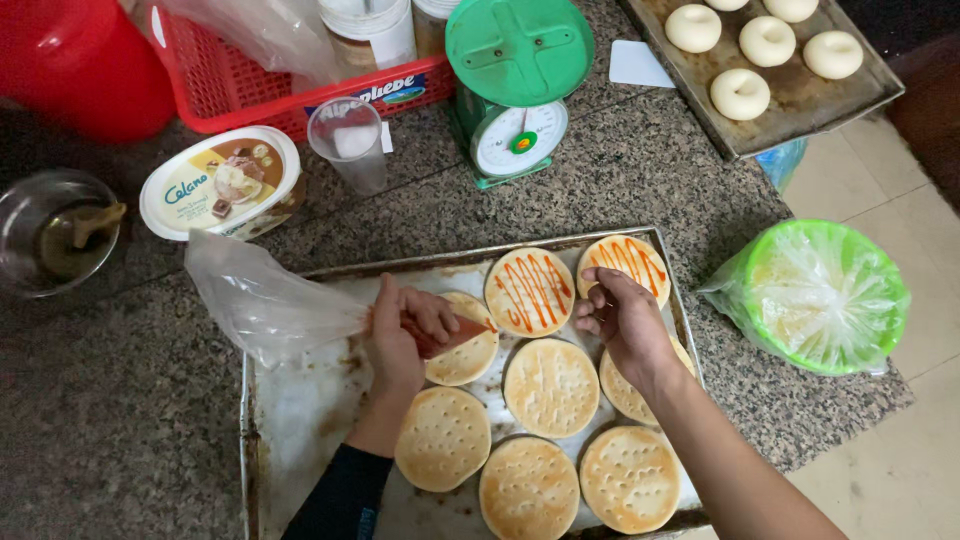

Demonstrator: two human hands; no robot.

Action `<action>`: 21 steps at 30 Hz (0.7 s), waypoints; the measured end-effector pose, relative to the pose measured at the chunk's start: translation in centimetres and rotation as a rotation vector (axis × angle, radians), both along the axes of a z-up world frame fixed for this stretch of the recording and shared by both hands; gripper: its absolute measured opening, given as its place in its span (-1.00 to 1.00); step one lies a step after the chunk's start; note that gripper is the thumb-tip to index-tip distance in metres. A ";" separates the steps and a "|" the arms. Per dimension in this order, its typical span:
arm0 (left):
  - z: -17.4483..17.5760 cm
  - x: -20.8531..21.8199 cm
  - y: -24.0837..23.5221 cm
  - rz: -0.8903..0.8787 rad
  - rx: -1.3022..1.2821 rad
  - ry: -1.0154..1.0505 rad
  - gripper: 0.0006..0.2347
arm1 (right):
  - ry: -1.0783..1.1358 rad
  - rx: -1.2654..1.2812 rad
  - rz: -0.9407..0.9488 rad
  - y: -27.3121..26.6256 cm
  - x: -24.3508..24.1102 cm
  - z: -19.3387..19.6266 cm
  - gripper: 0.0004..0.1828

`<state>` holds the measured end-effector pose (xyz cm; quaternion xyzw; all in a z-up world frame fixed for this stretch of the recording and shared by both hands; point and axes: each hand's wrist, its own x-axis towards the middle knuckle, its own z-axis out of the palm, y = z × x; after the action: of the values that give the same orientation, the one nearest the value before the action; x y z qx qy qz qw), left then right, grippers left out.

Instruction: The person arranges round flatbreads on a baking tray, then uses a piping bag to apply red sauce in zigzag lines across each flatbread. The person handles corn and sliced meat in separate bowls but does not add them to the flatbreads in the clip.

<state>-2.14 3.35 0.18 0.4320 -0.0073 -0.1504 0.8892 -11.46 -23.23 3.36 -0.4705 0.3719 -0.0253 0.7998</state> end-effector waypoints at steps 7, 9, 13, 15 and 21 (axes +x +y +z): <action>1.8 0.0 1.6 0.102 -0.032 -0.028 -0.47 | 0.007 0.010 0.012 0.2 -0.2 -0.7 -0.75; 2.3 -0.5 1.7 -0.026 0.052 -0.058 -0.46 | 0.010 0.010 0.015 0.4 0.0 -0.7 -0.75; 2.7 -0.2 2.4 0.050 0.053 -0.047 -0.48 | 0.022 -0.025 0.037 0.5 0.4 -0.6 -0.74; 2.7 -0.1 2.9 0.149 -0.014 -0.079 -0.47 | 0.025 -0.029 0.045 0.8 0.3 -0.6 -0.74; 3.3 -1.4 3.7 -0.043 0.099 -0.023 -0.46 | 0.028 0.009 0.050 1.9 0.5 -0.5 -0.74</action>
<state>-3.49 7.08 3.51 0.4769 -0.0196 -0.1647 0.8632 -11.00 -21.32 2.91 -0.4764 0.3712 0.0029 0.7971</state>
